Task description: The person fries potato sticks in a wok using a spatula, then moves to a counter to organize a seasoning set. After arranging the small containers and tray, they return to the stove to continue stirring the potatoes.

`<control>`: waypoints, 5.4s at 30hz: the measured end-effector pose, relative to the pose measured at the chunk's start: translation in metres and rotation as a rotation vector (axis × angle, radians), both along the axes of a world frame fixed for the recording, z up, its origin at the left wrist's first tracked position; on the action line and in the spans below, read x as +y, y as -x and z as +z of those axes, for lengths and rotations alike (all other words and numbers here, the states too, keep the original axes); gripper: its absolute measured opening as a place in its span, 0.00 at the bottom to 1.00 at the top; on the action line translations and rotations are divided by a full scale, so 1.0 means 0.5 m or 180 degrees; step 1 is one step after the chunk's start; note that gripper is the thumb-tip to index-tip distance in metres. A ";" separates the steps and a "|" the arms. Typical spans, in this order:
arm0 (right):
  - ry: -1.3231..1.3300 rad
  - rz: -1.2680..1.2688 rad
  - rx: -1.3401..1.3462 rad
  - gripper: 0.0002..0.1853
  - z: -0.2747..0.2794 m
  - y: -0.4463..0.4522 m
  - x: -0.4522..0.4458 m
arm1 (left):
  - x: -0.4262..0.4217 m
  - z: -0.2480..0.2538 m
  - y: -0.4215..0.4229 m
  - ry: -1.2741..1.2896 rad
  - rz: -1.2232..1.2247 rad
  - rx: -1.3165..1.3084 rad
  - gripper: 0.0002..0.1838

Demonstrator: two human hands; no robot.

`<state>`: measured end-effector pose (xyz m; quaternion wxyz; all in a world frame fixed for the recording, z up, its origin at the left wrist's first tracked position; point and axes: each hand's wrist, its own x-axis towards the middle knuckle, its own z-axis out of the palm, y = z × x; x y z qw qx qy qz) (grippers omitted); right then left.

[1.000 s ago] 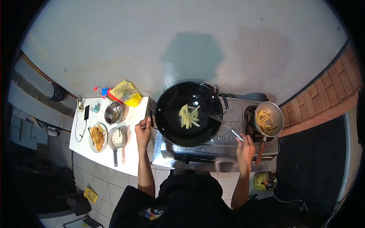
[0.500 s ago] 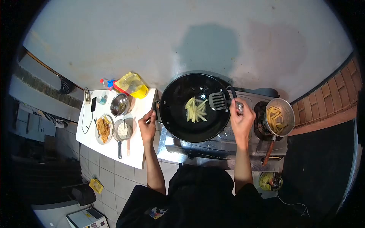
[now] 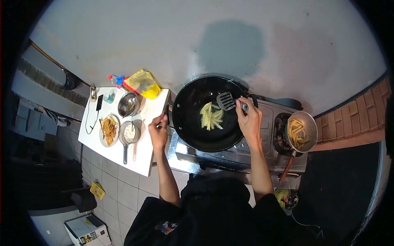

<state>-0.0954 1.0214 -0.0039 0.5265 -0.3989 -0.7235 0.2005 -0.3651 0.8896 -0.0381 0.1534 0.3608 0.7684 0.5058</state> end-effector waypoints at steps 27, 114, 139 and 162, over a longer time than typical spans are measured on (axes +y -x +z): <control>0.0541 0.0393 0.0090 0.08 -0.027 -0.001 -0.003 | -0.006 -0.001 -0.037 -0.0215 0.0268 0.0020 0.14; 0.0723 0.0509 0.0219 0.05 0.057 -0.060 -0.097 | -0.018 0.006 -0.017 -0.0054 -0.0199 0.0263 0.19; 0.0377 0.0364 -0.0120 0.06 0.055 -0.105 -0.093 | -0.032 0.010 -0.013 0.0070 -0.0407 0.0225 0.22; 0.1240 -0.0189 0.1207 0.05 -0.017 -0.040 -0.075 | -0.028 -0.001 -0.007 -0.0054 -0.0382 0.0584 0.20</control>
